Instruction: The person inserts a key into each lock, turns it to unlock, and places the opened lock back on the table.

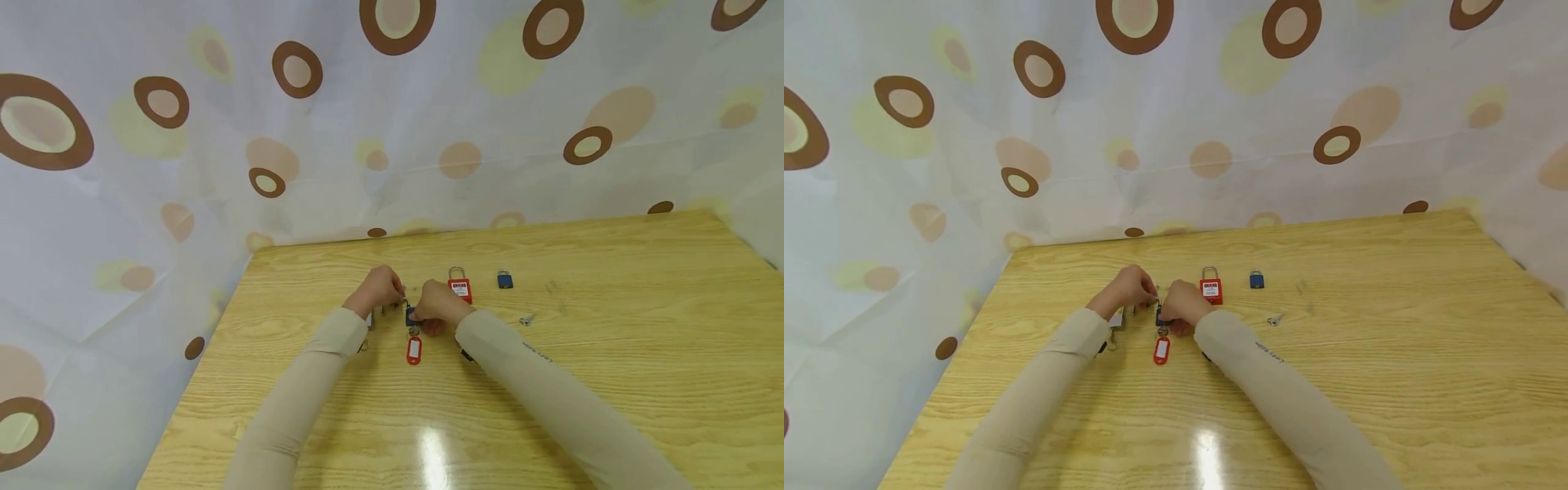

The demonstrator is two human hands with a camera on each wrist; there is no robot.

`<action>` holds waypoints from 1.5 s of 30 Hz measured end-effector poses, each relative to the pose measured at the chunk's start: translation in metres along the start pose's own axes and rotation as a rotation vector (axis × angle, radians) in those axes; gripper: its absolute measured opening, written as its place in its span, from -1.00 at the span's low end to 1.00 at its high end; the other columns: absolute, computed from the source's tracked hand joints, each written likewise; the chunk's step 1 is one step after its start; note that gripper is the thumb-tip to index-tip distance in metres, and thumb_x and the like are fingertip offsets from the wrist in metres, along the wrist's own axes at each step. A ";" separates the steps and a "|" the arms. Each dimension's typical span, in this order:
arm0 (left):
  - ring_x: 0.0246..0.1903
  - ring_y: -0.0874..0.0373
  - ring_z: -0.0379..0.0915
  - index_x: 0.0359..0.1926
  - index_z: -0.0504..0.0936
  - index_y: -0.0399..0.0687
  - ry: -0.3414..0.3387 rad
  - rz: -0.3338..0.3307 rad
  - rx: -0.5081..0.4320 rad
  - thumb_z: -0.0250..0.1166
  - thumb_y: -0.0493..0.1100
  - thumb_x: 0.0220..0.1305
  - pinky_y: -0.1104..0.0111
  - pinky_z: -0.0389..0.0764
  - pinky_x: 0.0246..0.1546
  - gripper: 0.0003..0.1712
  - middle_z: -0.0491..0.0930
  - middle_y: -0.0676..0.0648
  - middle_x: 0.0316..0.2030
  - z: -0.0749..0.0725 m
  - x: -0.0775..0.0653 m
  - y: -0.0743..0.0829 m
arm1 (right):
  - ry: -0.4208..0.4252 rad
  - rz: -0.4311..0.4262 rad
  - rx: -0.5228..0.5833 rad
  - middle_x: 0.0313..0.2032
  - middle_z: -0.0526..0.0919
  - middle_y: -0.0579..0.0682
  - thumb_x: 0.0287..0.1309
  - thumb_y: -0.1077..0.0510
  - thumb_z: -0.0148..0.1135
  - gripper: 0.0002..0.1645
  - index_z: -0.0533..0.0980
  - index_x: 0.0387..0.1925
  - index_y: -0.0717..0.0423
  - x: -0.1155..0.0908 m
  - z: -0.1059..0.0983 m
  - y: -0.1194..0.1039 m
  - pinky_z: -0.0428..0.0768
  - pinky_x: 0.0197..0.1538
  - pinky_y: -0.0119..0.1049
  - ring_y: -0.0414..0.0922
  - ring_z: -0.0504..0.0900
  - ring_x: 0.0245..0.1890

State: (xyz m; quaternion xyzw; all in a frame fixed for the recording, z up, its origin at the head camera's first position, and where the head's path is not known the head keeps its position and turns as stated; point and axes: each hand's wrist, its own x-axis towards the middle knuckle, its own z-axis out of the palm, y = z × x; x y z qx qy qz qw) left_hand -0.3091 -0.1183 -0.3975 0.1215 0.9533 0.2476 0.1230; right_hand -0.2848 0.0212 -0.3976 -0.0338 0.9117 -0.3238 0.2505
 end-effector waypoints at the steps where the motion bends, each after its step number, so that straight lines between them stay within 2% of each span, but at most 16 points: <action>1: -0.25 0.02 0.60 -0.37 0.74 -0.28 -0.001 -0.004 -0.005 0.34 -0.35 0.19 0.32 0.61 -0.24 -0.93 0.68 -0.16 -0.20 0.000 0.000 0.000 | 0.001 -0.003 -0.011 -0.64 0.66 0.15 0.16 0.18 0.34 -0.73 0.55 -0.52 0.30 0.000 0.000 0.000 0.64 -0.52 -0.27 -0.07 0.66 -0.66; 5: -0.39 0.04 0.60 -0.38 0.73 -0.28 0.003 -0.020 -0.033 0.36 -0.34 0.18 0.35 0.61 -0.32 -0.94 0.68 -0.16 -0.24 0.001 0.000 -0.002 | 0.013 -0.020 -0.066 -0.68 0.64 0.15 0.15 0.16 0.36 -0.70 0.53 -0.54 0.32 -0.001 0.001 -0.002 0.63 -0.55 -0.28 -0.06 0.66 -0.69; 9: -0.49 0.05 0.60 -0.41 0.72 -0.28 0.013 -0.032 -0.044 0.36 -0.33 0.18 0.35 0.61 -0.38 -0.93 0.68 -0.14 -0.38 0.002 -0.001 -0.003 | 0.011 -0.026 -0.104 -0.69 0.64 0.13 0.17 0.13 0.34 -0.68 0.54 -0.53 0.31 -0.002 0.001 -0.002 0.63 -0.54 -0.28 -0.07 0.66 -0.69; 13: -0.51 0.02 0.60 -0.42 0.71 -0.29 0.011 -0.045 -0.051 0.36 -0.31 0.19 0.34 0.61 -0.39 -0.90 0.65 -0.14 -0.49 0.003 -0.003 -0.002 | 0.001 -0.029 -0.096 -0.66 0.64 0.14 0.24 0.10 0.28 -0.67 0.55 -0.48 0.31 -0.004 -0.001 0.002 0.63 -0.52 -0.25 -0.04 0.67 -0.66; 19: -0.52 0.02 0.59 -0.41 0.70 -0.27 0.018 -0.071 -0.065 0.35 -0.28 0.21 0.30 0.61 -0.34 -0.88 0.66 -0.18 -0.51 0.002 -0.006 -0.002 | 0.022 -0.055 -0.059 -0.62 0.66 0.15 0.34 0.05 0.16 -0.60 0.52 -0.26 0.41 -0.010 -0.014 0.009 0.64 -0.51 -0.26 -0.05 0.67 -0.64; 24: -0.50 0.03 0.59 -0.35 0.69 -0.25 0.065 -0.064 -0.080 0.28 -0.24 0.29 0.23 0.61 -0.26 -0.85 0.65 -0.14 -0.50 0.001 -0.009 -0.003 | 0.028 -0.122 0.003 -0.58 0.67 0.14 0.36 0.12 0.11 -0.61 0.62 -0.36 0.42 -0.023 -0.027 0.014 0.66 -0.41 -0.21 -0.02 0.68 -0.56; 31: -0.46 -0.01 0.60 -0.26 0.65 -0.28 0.151 -0.025 -0.212 0.24 -0.23 0.33 0.30 0.59 -0.42 -0.84 0.59 -0.13 -0.46 0.002 -0.018 -0.003 | 0.087 -0.223 0.034 -0.57 0.66 0.14 0.35 0.20 0.12 -0.70 0.61 -0.33 0.41 -0.038 -0.035 0.025 0.67 -0.34 -0.18 0.03 0.69 -0.50; 38: -0.43 -0.10 0.61 -0.24 0.63 -0.30 0.215 0.033 -0.337 0.22 -0.27 0.34 0.34 0.59 -0.48 -0.86 0.59 -0.15 -0.42 0.005 -0.032 0.005 | 0.124 -0.226 0.080 -0.57 0.63 0.09 0.34 0.21 0.12 -0.72 0.59 -0.36 0.38 -0.048 -0.039 0.036 0.66 -0.30 -0.14 0.05 0.68 -0.45; 45: -0.38 -0.20 0.62 -0.21 0.63 -0.34 0.272 0.070 -0.443 0.22 -0.26 0.34 0.24 0.64 -0.44 -0.83 0.60 -0.24 -0.40 0.008 -0.044 0.021 | 0.166 -0.251 0.138 -0.40 0.67 0.25 0.36 0.22 0.09 -0.71 0.59 -0.31 0.42 -0.057 -0.046 0.049 0.66 -0.25 -0.12 0.08 0.69 -0.39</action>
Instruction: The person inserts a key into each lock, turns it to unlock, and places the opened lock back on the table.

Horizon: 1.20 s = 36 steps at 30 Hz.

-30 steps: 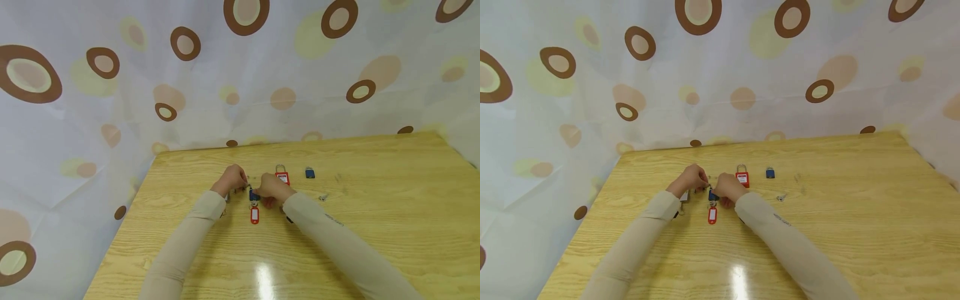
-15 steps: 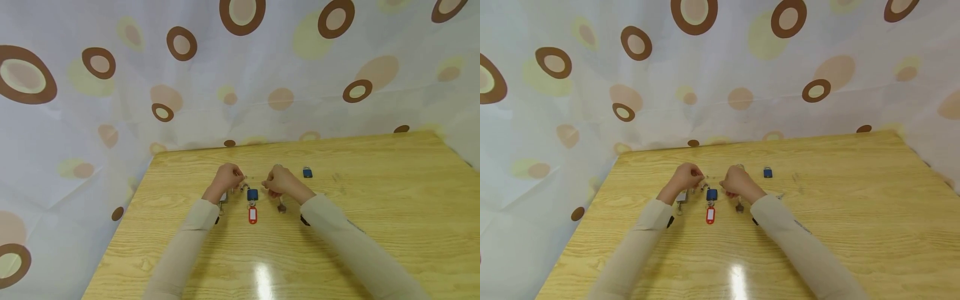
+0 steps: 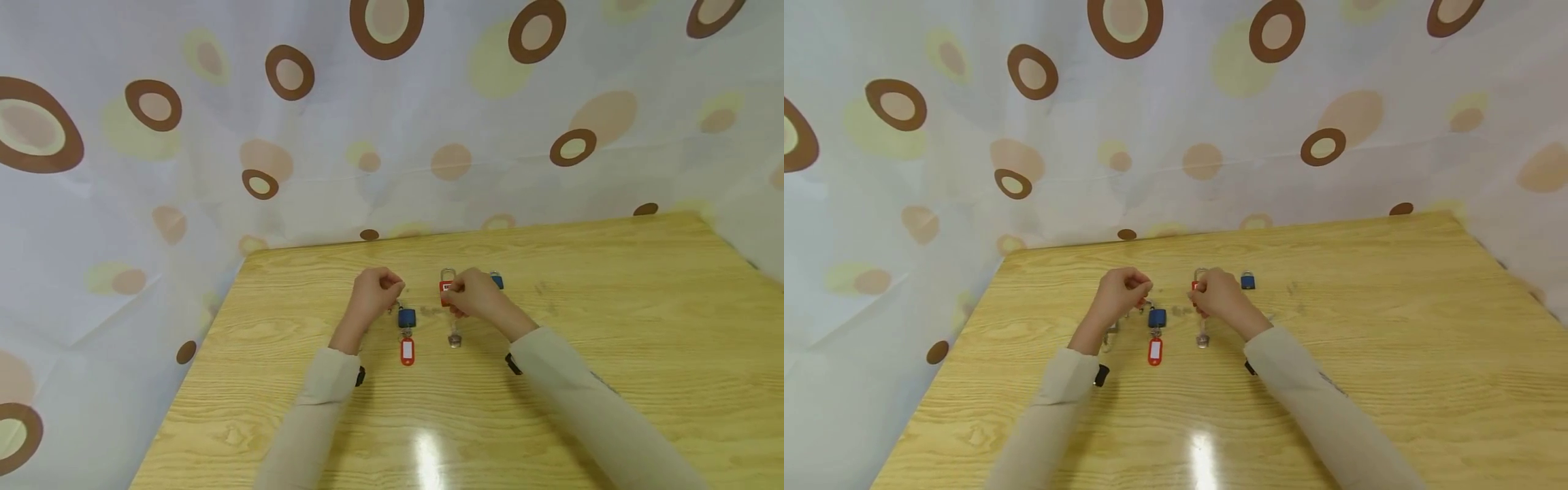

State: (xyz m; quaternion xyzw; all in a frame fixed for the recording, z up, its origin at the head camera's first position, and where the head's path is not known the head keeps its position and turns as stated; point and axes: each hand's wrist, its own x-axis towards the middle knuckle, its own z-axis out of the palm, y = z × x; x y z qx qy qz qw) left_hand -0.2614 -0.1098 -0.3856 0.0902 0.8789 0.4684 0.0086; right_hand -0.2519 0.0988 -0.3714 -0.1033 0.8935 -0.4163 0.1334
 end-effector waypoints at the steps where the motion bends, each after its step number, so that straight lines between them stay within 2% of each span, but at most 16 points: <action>1: -0.38 -0.18 0.62 -0.19 0.63 -0.34 0.008 0.000 -0.012 0.22 -0.25 0.35 0.22 0.64 -0.43 -0.82 0.60 -0.26 -0.38 0.001 -0.001 0.002 | 0.007 0.002 0.006 -0.39 0.67 0.27 0.35 0.23 0.09 -0.72 0.58 -0.31 0.42 -0.001 -0.001 0.001 0.66 -0.24 -0.12 0.09 0.69 -0.38; 7: -0.41 -0.13 0.61 -0.21 0.64 -0.31 0.084 0.011 -0.125 0.24 -0.26 0.33 0.17 0.67 -0.36 -0.85 0.60 -0.25 -0.38 0.000 -0.013 0.015 | 0.041 0.005 0.000 -0.40 0.67 0.26 0.33 0.27 0.10 -0.75 0.57 -0.29 0.45 -0.007 -0.004 0.010 0.66 -0.26 -0.14 0.06 0.69 -0.40; 13: -0.44 -0.10 0.61 -0.22 0.64 -0.34 0.123 0.050 -0.169 0.25 -0.28 0.31 0.33 0.64 -0.44 -0.85 0.59 -0.17 -0.44 -0.004 -0.023 0.024 | 0.061 0.021 -0.060 -0.50 0.63 0.13 0.27 0.27 0.18 -0.81 0.58 -0.36 0.39 -0.011 -0.003 0.017 0.61 -0.36 -0.27 -0.03 0.64 -0.47; 18: -0.49 0.00 0.60 -0.23 0.64 -0.31 0.136 0.078 -0.192 0.26 -0.28 0.31 0.19 0.67 -0.38 -0.87 0.61 -0.22 -0.42 -0.005 -0.025 0.027 | 0.050 0.057 -0.135 -0.56 0.58 0.02 0.21 0.25 0.26 -0.82 0.55 -0.48 0.27 -0.012 0.005 0.022 0.47 -0.45 -0.35 -0.15 0.51 -0.53; 22: -0.47 -0.06 0.60 -0.23 0.64 -0.31 0.138 0.086 -0.201 0.26 -0.29 0.30 0.16 0.67 -0.37 -0.88 0.60 -0.22 -0.42 -0.005 -0.025 0.029 | 0.007 0.085 -0.197 -0.59 0.49 -0.03 0.12 0.23 0.35 -0.76 0.52 -0.58 0.25 -0.014 0.014 0.023 0.39 -0.50 -0.37 -0.17 0.38 -0.57; 24: -0.45 -0.10 0.60 -0.22 0.64 -0.33 0.131 0.088 -0.206 0.26 -0.29 0.30 0.14 0.67 -0.35 -0.86 0.60 -0.21 -0.42 -0.005 -0.025 0.030 | -0.019 0.094 -0.229 -0.64 0.39 -0.06 0.06 0.21 0.40 -0.67 0.48 -0.67 0.23 -0.016 0.019 0.022 0.30 -0.53 -0.37 -0.18 0.28 -0.60; 28: -0.42 -0.16 0.60 -0.22 0.64 -0.34 0.120 0.092 -0.214 0.26 -0.30 0.30 0.12 0.67 -0.34 -0.86 0.59 -0.20 -0.43 -0.003 -0.025 0.032 | -0.020 0.066 -0.318 -0.66 0.23 -0.09 -0.04 0.17 0.50 -0.54 0.35 -0.71 0.17 -0.016 0.028 0.016 0.21 -0.54 -0.37 -0.18 0.19 -0.62; 30: -0.40 -0.20 0.59 -0.23 0.64 -0.33 0.117 0.093 -0.217 0.26 -0.30 0.30 0.13 0.67 -0.35 -0.88 0.59 -0.21 -0.43 -0.002 -0.025 0.033 | -0.003 0.047 -0.351 -0.65 0.26 -0.06 -0.08 0.19 0.52 -0.55 0.36 -0.67 0.21 -0.016 0.031 0.013 0.24 -0.52 -0.35 -0.16 0.21 -0.61; 33: -0.38 -0.23 0.58 -0.24 0.64 -0.32 0.114 0.099 -0.218 0.26 -0.31 0.29 0.17 0.67 -0.36 -0.89 0.60 -0.22 -0.42 -0.001 -0.024 0.033 | 0.027 0.038 -0.387 -0.56 0.43 0.00 -0.13 0.25 0.53 -0.65 0.45 -0.54 0.29 -0.015 0.034 0.010 0.39 -0.44 -0.30 -0.13 0.32 -0.55; 36: -0.40 -0.18 0.59 -0.23 0.63 -0.33 0.107 0.101 -0.218 0.26 -0.31 0.30 0.13 0.67 -0.34 -0.88 0.60 -0.22 -0.41 -0.001 -0.024 0.033 | 0.052 0.047 -0.409 -0.53 0.51 0.04 -0.17 0.30 0.54 -0.68 0.49 -0.50 0.32 -0.013 0.036 0.009 0.49 -0.40 -0.25 -0.12 0.38 -0.53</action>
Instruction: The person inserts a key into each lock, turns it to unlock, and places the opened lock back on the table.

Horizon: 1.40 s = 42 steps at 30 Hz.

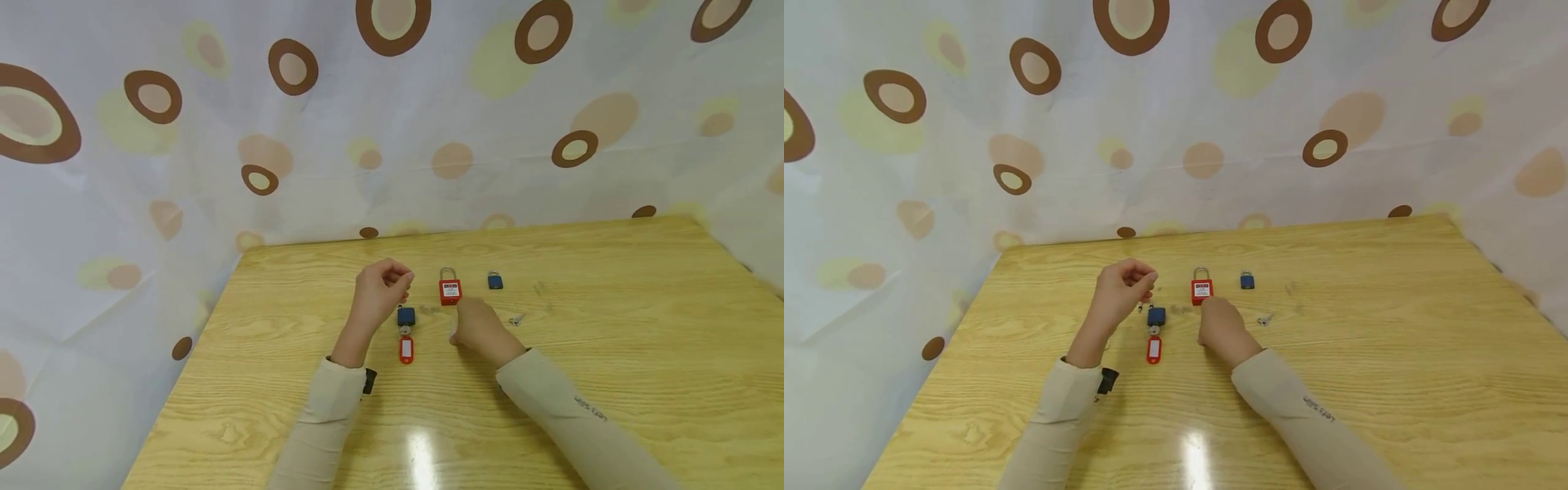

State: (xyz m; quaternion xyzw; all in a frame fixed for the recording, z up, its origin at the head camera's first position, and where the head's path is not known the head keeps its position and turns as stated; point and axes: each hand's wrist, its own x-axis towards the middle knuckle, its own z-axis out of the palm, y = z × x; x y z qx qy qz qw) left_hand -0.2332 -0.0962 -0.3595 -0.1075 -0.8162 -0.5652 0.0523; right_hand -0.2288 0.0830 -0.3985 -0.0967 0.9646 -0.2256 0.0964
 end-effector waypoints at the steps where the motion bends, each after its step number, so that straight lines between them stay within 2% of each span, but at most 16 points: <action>1: -0.42 -0.16 0.59 -0.24 0.63 -0.33 -0.001 0.000 -0.001 0.26 -0.31 0.30 0.10 0.66 -0.33 -0.88 0.60 -0.22 -0.41 0.000 0.000 0.000 | 0.004 0.001 -0.007 -0.53 0.52 0.04 -0.18 0.31 0.55 -0.68 0.50 -0.51 0.32 0.001 0.000 0.000 0.51 -0.39 -0.24 -0.11 0.39 -0.53; 4: -0.42 -0.15 0.59 -0.24 0.64 -0.33 -0.002 0.001 -0.003 0.26 -0.31 0.30 0.07 0.66 -0.32 -0.88 0.60 -0.22 -0.41 0.001 0.000 0.000 | 0.008 0.001 -0.011 -0.54 0.53 0.03 -0.20 0.31 0.56 -0.68 0.50 -0.53 0.30 0.002 0.000 0.001 0.52 -0.38 -0.24 -0.12 0.40 -0.53; 9: -0.38 -0.25 0.58 -0.24 0.63 -0.33 -0.010 0.004 -0.009 0.26 -0.32 0.29 0.11 0.66 -0.35 -0.89 0.59 -0.22 -0.41 0.002 0.000 0.001 | -0.015 0.013 0.001 -0.55 0.49 0.02 -0.16 0.29 0.55 -0.67 0.47 -0.54 0.28 0.003 -0.001 0.003 0.45 -0.42 -0.26 -0.12 0.36 -0.54; 20: -0.41 -0.19 0.59 -0.25 0.63 -0.33 -0.012 -0.004 0.002 0.25 -0.31 0.30 0.12 0.67 -0.35 -0.89 0.59 -0.21 -0.42 0.002 -0.001 -0.001 | -0.013 0.055 0.042 -0.56 0.37 -0.01 -0.16 0.23 0.56 -0.61 0.45 -0.50 0.33 0.004 0.001 0.006 0.33 -0.47 -0.32 -0.11 0.30 -0.54; 23: -0.46 -0.09 0.60 -0.25 0.63 -0.34 -0.012 0.004 0.011 0.25 -0.31 0.30 0.16 0.67 -0.38 -0.88 0.59 -0.23 -0.42 0.002 0.000 -0.002 | -0.008 0.077 0.068 -0.61 0.33 -0.03 -0.17 0.24 0.57 -0.61 0.45 -0.52 0.33 0.003 0.001 0.004 0.31 -0.51 -0.34 -0.13 0.29 -0.58; 27: -0.45 -0.13 0.60 -0.25 0.63 -0.34 -0.012 0.003 0.005 0.25 -0.31 0.30 0.13 0.66 -0.37 -0.88 0.59 -0.23 -0.41 0.002 0.000 -0.002 | -0.018 0.091 0.090 -0.71 0.25 -0.09 -0.15 0.22 0.57 -0.61 0.44 -0.63 0.27 0.005 0.000 0.004 0.25 -0.57 -0.39 -0.19 0.23 -0.65; 30: -0.40 -0.21 0.59 -0.26 0.64 -0.31 -0.009 -0.004 0.000 0.25 -0.31 0.30 0.09 0.66 -0.35 -0.90 0.59 -0.21 -0.42 0.001 0.001 -0.001 | -0.028 0.080 0.115 -0.77 0.22 -0.12 -0.14 0.22 0.56 -0.55 0.40 -0.78 0.18 0.007 0.000 0.007 0.19 -0.60 -0.42 -0.22 0.19 -0.69; 33: -0.40 -0.19 0.60 -0.25 0.64 -0.32 -0.008 -0.008 0.002 0.25 -0.31 0.30 0.11 0.66 -0.36 -0.89 0.58 -0.19 -0.43 0.000 0.000 0.000 | -0.040 0.066 0.149 -0.81 0.26 -0.14 -0.12 0.23 0.53 -0.50 0.39 -0.88 0.12 0.006 -0.001 0.008 0.18 -0.62 -0.44 -0.23 0.20 -0.72; 38: -0.43 -0.12 0.60 -0.23 0.63 -0.34 -0.007 -0.012 0.010 0.25 -0.30 0.31 0.20 0.66 -0.39 -0.86 0.58 -0.18 -0.42 0.000 0.000 -0.002 | -0.053 0.024 0.190 -0.83 0.28 -0.16 -0.09 0.28 0.47 -0.53 0.40 -0.89 0.12 0.004 -0.002 0.008 0.18 -0.63 -0.45 -0.25 0.20 -0.72; 42: -0.41 -0.18 0.59 -0.23 0.63 -0.34 -0.008 -0.016 0.009 0.25 -0.30 0.31 0.17 0.66 -0.39 -0.87 0.58 -0.18 -0.43 0.001 0.000 -0.003 | -0.051 0.002 0.211 -0.79 0.30 -0.14 -0.08 0.28 0.46 -0.58 0.42 -0.83 0.13 0.002 -0.002 0.009 0.21 -0.59 -0.44 -0.23 0.24 -0.69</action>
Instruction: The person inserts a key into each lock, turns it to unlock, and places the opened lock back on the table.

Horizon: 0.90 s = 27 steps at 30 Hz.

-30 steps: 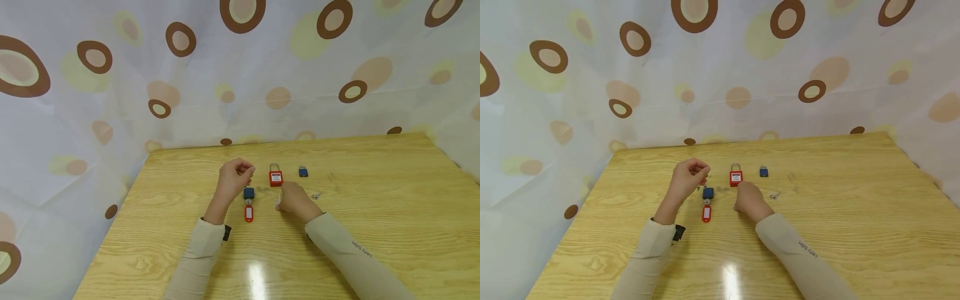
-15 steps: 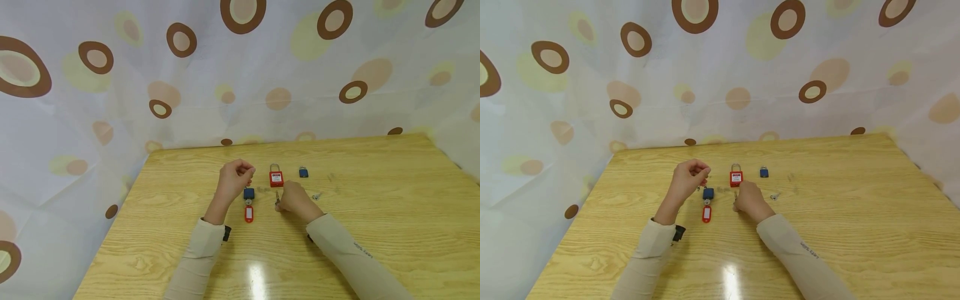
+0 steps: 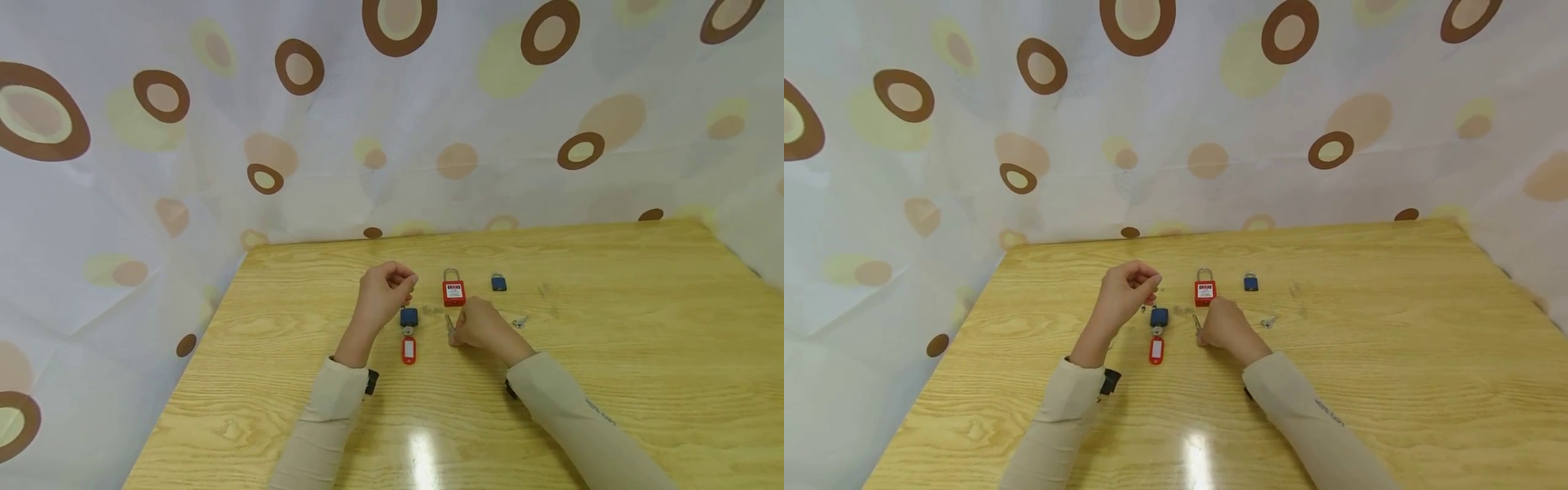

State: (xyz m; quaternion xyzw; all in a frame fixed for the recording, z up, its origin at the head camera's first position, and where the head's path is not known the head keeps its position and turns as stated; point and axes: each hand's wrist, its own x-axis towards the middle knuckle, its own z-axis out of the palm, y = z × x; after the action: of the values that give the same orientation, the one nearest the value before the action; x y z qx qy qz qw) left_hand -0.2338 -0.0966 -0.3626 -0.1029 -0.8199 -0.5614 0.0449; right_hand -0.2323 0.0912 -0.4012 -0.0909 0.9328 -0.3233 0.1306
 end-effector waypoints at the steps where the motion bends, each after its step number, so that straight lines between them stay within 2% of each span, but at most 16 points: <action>1: -0.40 -0.20 0.59 -0.23 0.63 -0.33 -0.001 0.000 -0.002 0.25 -0.30 0.31 0.16 0.66 -0.38 -0.87 0.58 -0.19 -0.42 0.001 0.000 0.000 | 0.002 0.000 0.009 -0.76 0.35 -0.12 -0.07 0.29 0.45 -0.61 0.43 -0.80 0.14 -0.001 -0.001 0.001 0.24 -0.58 -0.42 -0.22 0.27 -0.67; 5: -0.40 -0.20 0.59 -0.23 0.63 -0.34 -0.005 -0.005 -0.003 0.24 -0.30 0.31 0.17 0.66 -0.38 -0.86 0.59 -0.21 -0.41 0.003 0.000 0.001 | 0.019 -0.004 0.041 -0.55 0.54 -0.03 -0.03 0.28 0.42 -0.78 0.54 -0.65 0.19 -0.005 -0.008 0.003 0.42 -0.47 -0.36 -0.16 0.43 -0.53; 7: -0.41 -0.17 0.59 -0.23 0.63 -0.33 -0.003 -0.005 0.003 0.25 -0.30 0.31 0.20 0.66 -0.39 -0.87 0.59 -0.21 -0.41 0.003 0.000 0.002 | 0.030 -0.011 0.065 -0.49 0.57 0.01 -0.01 0.27 0.42 -0.81 0.56 -0.59 0.22 -0.008 -0.013 0.002 0.46 -0.43 -0.33 -0.14 0.46 -0.49; 14: -0.42 -0.18 0.58 -0.23 0.63 -0.34 -0.020 -0.020 0.005 0.25 -0.30 0.31 0.15 0.66 -0.38 -0.87 0.58 -0.17 -0.45 0.007 0.000 0.004 | 0.061 -0.093 0.104 -0.48 0.60 0.01 0.14 0.20 0.35 -0.86 0.61 -0.44 0.22 -0.033 -0.047 -0.014 0.45 -0.43 -0.29 -0.13 0.48 -0.49; 17: -0.47 -0.05 0.58 -0.25 0.64 -0.29 -0.032 -0.030 0.030 0.25 -0.28 0.31 0.20 0.65 -0.40 -0.88 0.58 -0.15 -0.45 0.008 -0.001 0.004 | 0.093 -0.122 0.112 -0.46 0.63 0.02 0.20 0.18 0.30 -0.85 0.62 -0.38 0.21 -0.046 -0.062 -0.020 0.49 -0.40 -0.26 -0.12 0.53 -0.46; 21: -0.52 0.12 0.54 -0.26 0.65 -0.27 -0.044 -0.031 0.079 0.25 -0.27 0.31 0.32 0.62 -0.44 -0.88 0.60 -0.20 -0.42 0.010 0.000 0.002 | 0.132 -0.128 0.158 -0.46 0.66 0.03 0.25 0.18 0.25 -0.84 0.61 -0.34 0.22 -0.059 -0.076 -0.025 0.55 -0.35 -0.25 -0.13 0.60 -0.43; 27: -0.51 0.18 0.50 -0.24 0.66 -0.27 -0.092 -0.071 0.131 0.24 -0.21 0.34 0.39 0.57 -0.44 -0.82 0.62 -0.26 -0.35 0.016 0.009 0.001 | 0.169 -0.118 0.193 -0.43 0.67 0.04 0.26 0.15 0.24 -0.79 0.60 -0.25 0.27 -0.067 -0.085 -0.032 0.56 -0.38 -0.28 -0.14 0.63 -0.42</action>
State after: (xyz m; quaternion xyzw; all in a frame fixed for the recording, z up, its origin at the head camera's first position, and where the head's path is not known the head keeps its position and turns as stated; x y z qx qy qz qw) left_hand -0.2419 -0.0801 -0.3657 -0.0962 -0.8591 -0.5026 -0.0061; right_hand -0.1921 0.1326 -0.3045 -0.1050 0.8982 -0.4250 0.0404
